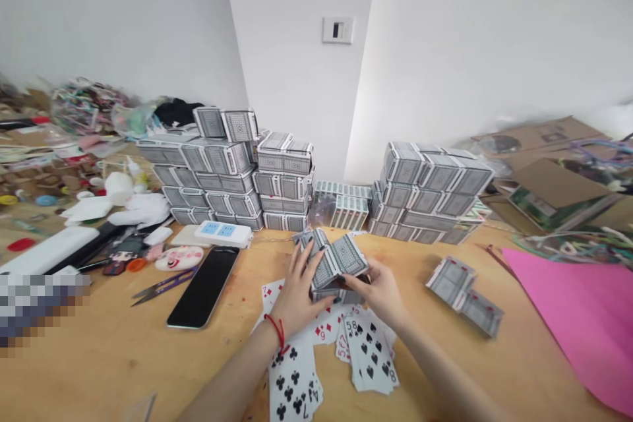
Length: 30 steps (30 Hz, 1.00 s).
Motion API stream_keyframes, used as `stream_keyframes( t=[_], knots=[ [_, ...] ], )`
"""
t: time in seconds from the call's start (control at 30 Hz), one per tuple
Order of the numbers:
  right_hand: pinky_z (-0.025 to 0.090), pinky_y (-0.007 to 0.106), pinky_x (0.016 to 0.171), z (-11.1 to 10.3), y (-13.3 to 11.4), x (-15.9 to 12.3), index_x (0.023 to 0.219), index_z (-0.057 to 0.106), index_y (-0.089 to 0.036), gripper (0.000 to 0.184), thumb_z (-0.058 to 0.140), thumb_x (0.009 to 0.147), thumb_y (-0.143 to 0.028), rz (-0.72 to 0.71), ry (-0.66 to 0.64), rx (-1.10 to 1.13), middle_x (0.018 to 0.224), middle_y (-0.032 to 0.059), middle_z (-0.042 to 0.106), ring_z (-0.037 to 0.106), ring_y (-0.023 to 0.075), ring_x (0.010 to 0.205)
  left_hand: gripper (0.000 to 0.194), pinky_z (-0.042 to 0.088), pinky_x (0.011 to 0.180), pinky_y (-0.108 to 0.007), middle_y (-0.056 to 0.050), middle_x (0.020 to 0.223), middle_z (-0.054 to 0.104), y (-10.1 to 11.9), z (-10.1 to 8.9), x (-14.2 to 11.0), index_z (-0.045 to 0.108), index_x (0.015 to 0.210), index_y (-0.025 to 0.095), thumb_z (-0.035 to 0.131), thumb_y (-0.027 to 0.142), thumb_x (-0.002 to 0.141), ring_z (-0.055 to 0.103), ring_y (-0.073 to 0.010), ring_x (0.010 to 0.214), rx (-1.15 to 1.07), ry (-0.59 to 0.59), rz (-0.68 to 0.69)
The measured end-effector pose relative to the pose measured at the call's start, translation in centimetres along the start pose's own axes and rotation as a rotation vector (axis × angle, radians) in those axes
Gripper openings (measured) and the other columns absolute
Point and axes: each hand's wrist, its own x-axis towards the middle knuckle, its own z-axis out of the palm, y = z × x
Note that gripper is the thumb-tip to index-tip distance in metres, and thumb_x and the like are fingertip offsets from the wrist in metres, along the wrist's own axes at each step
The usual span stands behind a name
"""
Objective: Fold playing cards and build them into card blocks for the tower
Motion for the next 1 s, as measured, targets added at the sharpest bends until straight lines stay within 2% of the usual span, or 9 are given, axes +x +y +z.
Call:
stream_keyframes(
  t=[0.43,0.57,0.8,1.0],
  knots=[
    [0.054,0.035,0.067,1.1,-1.6,-0.7,0.096,0.06,-0.019,0.032,0.069,0.068,-0.033,-0.02,0.075,-0.187,0.089,0.0076,0.07,0.065,0.0256,0.084,0.082,0.019,0.108,-0.052,-0.008,0.148,0.015,0.4,0.0,-0.2,0.015,0.14,0.027,0.063,0.031,0.073,0.008,-0.0308,0.136,-0.048,0.031,-0.005],
    [0.054,0.035,0.069,1.7,-2.0,-0.7,0.095,0.056,-0.019,0.032,0.069,0.068,-0.032,-0.01,0.084,-0.131,0.092,0.0082,0.069,0.065,0.0255,0.085,0.084,0.018,0.108,-0.051,-0.009,0.148,0.013,0.5,0.0,-0.2,0.013,0.14,0.027,0.063,0.031,0.073,0.008,-0.0307,0.136,-0.057,0.027,-0.003],
    [0.055,0.038,0.076,3.1,-2.2,-1.1,0.093,0.048,-0.022,0.037,0.07,0.067,-0.033,0.039,0.158,0.131,0.091,0.0072,0.069,0.067,0.0242,0.084,0.088,0.02,0.108,-0.052,-0.011,0.149,0.007,0.4,0.4,-0.3,0.006,0.141,0.025,0.062,0.031,0.074,0.007,-0.0314,0.136,-0.066,0.036,-0.006],
    [0.053,0.039,0.081,3.8,-2.9,-1.5,0.089,0.051,-0.02,0.033,0.071,0.067,-0.033,0.085,0.164,0.204,0.092,0.0077,0.07,0.067,0.0238,0.087,0.091,0.021,0.108,-0.052,-0.011,0.148,0.005,0.4,0.6,-0.4,0.002,0.14,0.025,0.063,0.028,0.073,0.009,-0.031,0.136,-0.056,0.035,-0.028]
  ],
)
